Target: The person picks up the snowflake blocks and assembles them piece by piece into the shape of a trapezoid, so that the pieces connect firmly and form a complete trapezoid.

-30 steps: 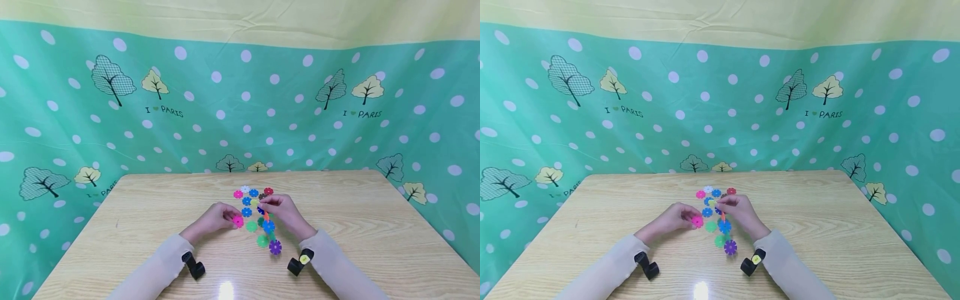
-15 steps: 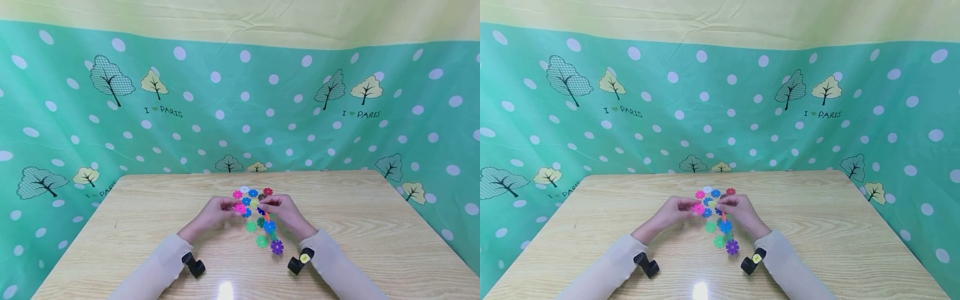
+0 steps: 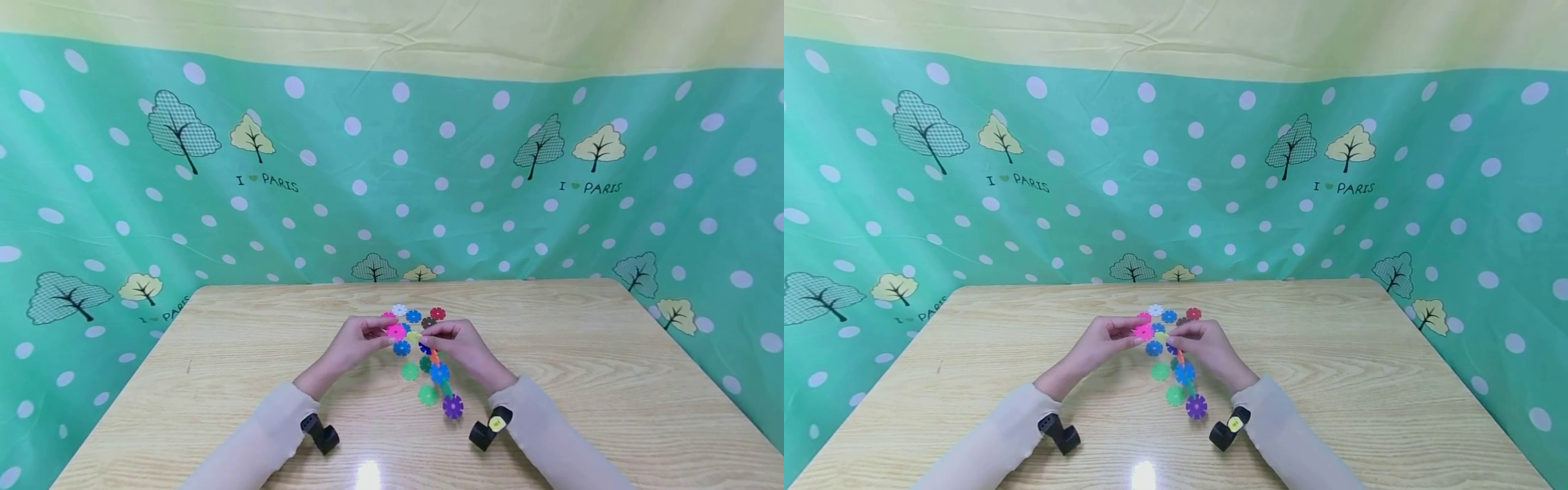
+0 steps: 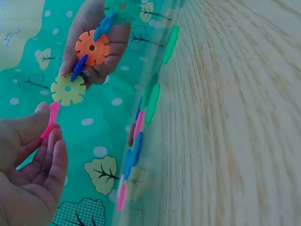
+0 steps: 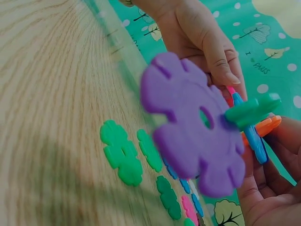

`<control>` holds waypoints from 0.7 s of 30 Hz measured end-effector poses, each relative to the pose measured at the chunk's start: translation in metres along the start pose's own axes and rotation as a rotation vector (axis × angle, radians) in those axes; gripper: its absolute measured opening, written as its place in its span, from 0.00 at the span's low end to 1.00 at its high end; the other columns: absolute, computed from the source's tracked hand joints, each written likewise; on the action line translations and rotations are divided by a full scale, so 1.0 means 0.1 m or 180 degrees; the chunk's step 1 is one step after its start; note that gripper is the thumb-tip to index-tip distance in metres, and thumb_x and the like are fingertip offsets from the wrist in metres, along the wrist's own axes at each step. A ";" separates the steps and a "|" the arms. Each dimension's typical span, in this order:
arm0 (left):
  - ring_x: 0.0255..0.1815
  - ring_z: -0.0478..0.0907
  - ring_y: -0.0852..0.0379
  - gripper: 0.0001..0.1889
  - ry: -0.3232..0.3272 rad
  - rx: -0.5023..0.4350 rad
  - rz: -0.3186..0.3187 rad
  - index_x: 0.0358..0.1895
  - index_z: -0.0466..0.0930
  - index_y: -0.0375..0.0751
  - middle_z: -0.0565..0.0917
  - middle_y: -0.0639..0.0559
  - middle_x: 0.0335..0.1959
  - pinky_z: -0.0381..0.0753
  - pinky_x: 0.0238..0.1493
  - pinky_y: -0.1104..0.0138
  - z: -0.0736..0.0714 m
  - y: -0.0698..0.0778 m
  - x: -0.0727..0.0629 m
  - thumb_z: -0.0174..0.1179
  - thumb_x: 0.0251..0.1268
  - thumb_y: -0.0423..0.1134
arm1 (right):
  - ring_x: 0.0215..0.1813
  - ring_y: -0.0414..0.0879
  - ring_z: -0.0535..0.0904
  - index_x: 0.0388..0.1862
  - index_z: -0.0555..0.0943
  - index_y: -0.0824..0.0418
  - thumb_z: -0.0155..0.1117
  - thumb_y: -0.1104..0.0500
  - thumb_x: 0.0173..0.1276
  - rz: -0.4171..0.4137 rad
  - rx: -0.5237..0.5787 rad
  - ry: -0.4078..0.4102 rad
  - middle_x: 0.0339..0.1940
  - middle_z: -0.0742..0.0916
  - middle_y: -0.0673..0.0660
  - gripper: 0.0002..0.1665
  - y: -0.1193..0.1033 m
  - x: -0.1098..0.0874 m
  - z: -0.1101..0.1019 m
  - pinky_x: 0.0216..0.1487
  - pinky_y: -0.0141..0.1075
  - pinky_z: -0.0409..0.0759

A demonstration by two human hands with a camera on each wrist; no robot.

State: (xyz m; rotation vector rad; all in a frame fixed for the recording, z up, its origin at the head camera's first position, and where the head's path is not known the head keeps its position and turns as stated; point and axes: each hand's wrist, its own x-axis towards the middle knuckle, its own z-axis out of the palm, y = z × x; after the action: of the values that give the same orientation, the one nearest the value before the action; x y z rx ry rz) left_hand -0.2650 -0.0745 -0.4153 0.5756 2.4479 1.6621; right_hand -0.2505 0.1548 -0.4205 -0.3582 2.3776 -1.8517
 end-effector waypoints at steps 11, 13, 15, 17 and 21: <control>0.33 0.77 0.58 0.19 -0.0182 -0.0012 0.0052 0.55 0.78 0.34 0.84 0.49 0.36 0.81 0.41 0.52 0.03 0.06 0.01 0.63 0.59 0.31 | 0.39 0.43 0.80 0.44 0.82 0.73 0.67 0.59 0.62 -0.0119 0.0009 -0.0107 0.40 0.86 0.57 0.17 -0.02 -0.01 0.01 0.41 0.31 0.80; 0.33 0.78 0.58 0.19 -0.0210 -0.0037 0.0059 0.55 0.78 0.34 0.84 0.49 0.35 0.82 0.41 0.53 0.03 0.06 0.01 0.63 0.59 0.30 | 0.39 0.44 0.80 0.44 0.83 0.71 0.66 0.59 0.63 -0.0122 0.0021 -0.0123 0.40 0.86 0.58 0.16 -0.03 -0.02 0.01 0.41 0.31 0.80; 0.33 0.78 0.57 0.19 -0.0240 -0.0048 0.0069 0.55 0.78 0.34 0.84 0.49 0.34 0.82 0.40 0.56 0.03 0.05 0.02 0.63 0.59 0.29 | 0.38 0.45 0.80 0.43 0.84 0.69 0.67 0.60 0.62 -0.0095 0.0030 -0.0125 0.40 0.86 0.58 0.14 -0.05 -0.02 0.03 0.40 0.31 0.80; 0.33 0.78 0.58 0.19 -0.0286 -0.0063 0.0069 0.55 0.78 0.35 0.84 0.49 0.35 0.83 0.39 0.59 0.03 0.05 0.02 0.62 0.59 0.29 | 0.37 0.46 0.81 0.42 0.84 0.68 0.67 0.60 0.62 -0.0075 0.0026 -0.0135 0.40 0.86 0.60 0.13 -0.06 -0.03 0.03 0.38 0.31 0.81; 0.32 0.78 0.58 0.19 -0.0412 -0.0079 0.0143 0.55 0.79 0.34 0.84 0.49 0.34 0.83 0.37 0.61 0.01 0.05 0.03 0.62 0.58 0.28 | 0.36 0.47 0.82 0.40 0.85 0.68 0.67 0.61 0.61 -0.0095 -0.0062 -0.0127 0.38 0.87 0.60 0.12 -0.06 -0.04 0.03 0.36 0.31 0.81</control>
State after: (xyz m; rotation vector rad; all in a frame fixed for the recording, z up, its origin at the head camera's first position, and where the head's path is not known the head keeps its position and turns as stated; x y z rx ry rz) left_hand -0.2658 -0.0710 -0.4110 0.7160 2.3370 1.6146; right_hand -0.2450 0.1515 -0.4158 -0.4308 2.3786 -1.8172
